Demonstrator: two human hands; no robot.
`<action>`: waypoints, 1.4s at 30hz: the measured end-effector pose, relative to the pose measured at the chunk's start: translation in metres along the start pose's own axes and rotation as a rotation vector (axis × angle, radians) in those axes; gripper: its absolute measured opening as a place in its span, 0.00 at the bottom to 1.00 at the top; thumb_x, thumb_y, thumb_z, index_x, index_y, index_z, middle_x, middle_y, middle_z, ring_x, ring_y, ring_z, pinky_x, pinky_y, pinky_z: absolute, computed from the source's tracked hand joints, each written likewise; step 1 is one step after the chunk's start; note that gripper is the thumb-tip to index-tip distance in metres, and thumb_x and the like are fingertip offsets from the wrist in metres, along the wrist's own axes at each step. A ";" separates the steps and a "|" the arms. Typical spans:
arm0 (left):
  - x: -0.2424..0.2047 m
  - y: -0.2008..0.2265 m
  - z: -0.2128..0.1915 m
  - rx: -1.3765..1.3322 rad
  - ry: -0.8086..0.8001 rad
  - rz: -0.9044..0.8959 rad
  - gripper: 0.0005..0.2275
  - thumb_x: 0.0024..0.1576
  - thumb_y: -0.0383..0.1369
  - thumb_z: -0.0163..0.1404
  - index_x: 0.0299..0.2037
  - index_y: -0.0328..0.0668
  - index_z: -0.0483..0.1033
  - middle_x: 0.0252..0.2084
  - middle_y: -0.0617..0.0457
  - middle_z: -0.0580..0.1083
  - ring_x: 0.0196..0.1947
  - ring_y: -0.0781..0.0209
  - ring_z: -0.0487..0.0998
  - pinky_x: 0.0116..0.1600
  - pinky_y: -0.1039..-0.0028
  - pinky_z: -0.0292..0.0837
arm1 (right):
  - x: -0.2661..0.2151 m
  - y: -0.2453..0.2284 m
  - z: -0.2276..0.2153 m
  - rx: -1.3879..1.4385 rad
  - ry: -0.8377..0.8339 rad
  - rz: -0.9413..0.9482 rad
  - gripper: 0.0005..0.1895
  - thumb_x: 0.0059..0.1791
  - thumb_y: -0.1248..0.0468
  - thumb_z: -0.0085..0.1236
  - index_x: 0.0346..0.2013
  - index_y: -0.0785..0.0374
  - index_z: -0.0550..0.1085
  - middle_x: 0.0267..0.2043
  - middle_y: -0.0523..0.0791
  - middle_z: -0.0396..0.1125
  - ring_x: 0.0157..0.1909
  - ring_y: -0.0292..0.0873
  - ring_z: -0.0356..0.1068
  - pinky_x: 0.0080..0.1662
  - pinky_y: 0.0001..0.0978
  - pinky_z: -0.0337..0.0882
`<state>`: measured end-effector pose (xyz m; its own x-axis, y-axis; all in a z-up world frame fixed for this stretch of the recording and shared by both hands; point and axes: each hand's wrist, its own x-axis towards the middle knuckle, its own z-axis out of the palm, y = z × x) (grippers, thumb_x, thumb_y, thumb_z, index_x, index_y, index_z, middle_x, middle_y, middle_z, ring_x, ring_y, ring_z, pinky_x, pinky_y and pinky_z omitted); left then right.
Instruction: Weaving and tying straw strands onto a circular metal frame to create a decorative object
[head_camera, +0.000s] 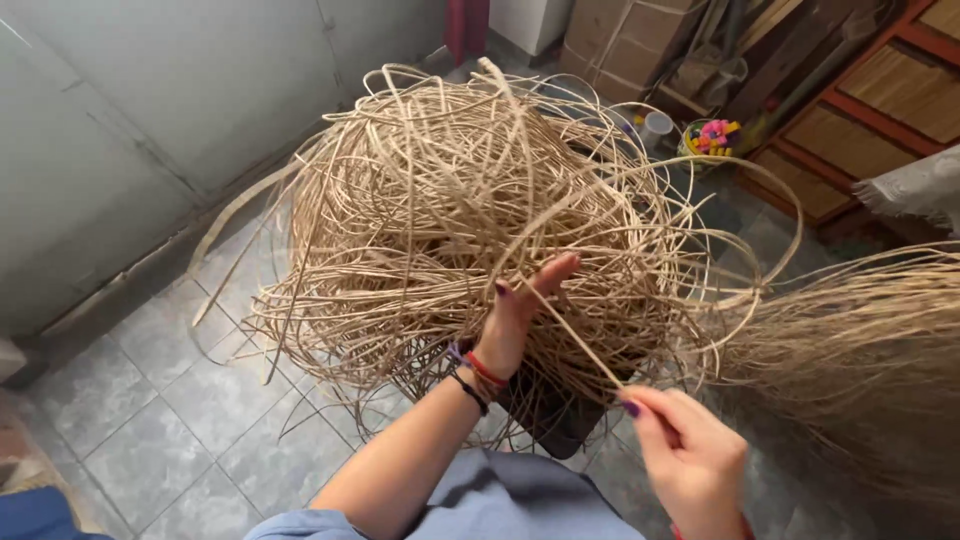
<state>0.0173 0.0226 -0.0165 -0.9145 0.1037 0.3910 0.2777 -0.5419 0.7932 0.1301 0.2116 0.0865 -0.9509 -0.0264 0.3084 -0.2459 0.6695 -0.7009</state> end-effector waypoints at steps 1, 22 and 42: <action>0.001 0.002 0.002 0.036 0.023 -0.047 0.41 0.62 0.66 0.18 0.68 0.45 0.68 0.70 0.45 0.68 0.73 0.48 0.66 0.75 0.55 0.58 | -0.003 0.001 -0.005 0.022 0.025 -0.007 0.05 0.50 0.65 0.59 0.36 0.58 0.82 0.25 0.36 0.68 0.22 0.31 0.56 0.30 0.20 0.57; 0.011 0.065 -0.047 -0.311 0.386 -0.514 0.08 0.65 0.34 0.46 0.46 0.38 0.73 0.30 0.52 0.75 0.33 0.54 0.80 0.40 0.66 0.75 | 0.059 0.030 0.060 0.242 -0.446 -0.157 0.16 0.54 0.57 0.47 0.43 0.60 0.81 0.32 0.41 0.73 0.30 0.35 0.68 0.33 0.25 0.67; 0.045 0.148 -0.092 1.111 0.404 -0.116 0.09 0.63 0.35 0.50 0.37 0.50 0.85 0.26 0.51 0.79 0.31 0.55 0.81 0.41 0.63 0.75 | 0.133 0.155 0.163 -0.539 -0.020 -0.447 0.42 0.46 0.63 0.62 0.73 0.32 0.61 0.49 0.43 0.61 0.49 0.48 0.64 0.47 0.42 0.62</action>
<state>-0.0100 -0.1296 0.0763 -0.9224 -0.2737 0.2724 0.1079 0.4947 0.8623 -0.0648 0.1913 -0.0861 -0.7849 -0.3951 0.4773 -0.4916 0.8660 -0.0916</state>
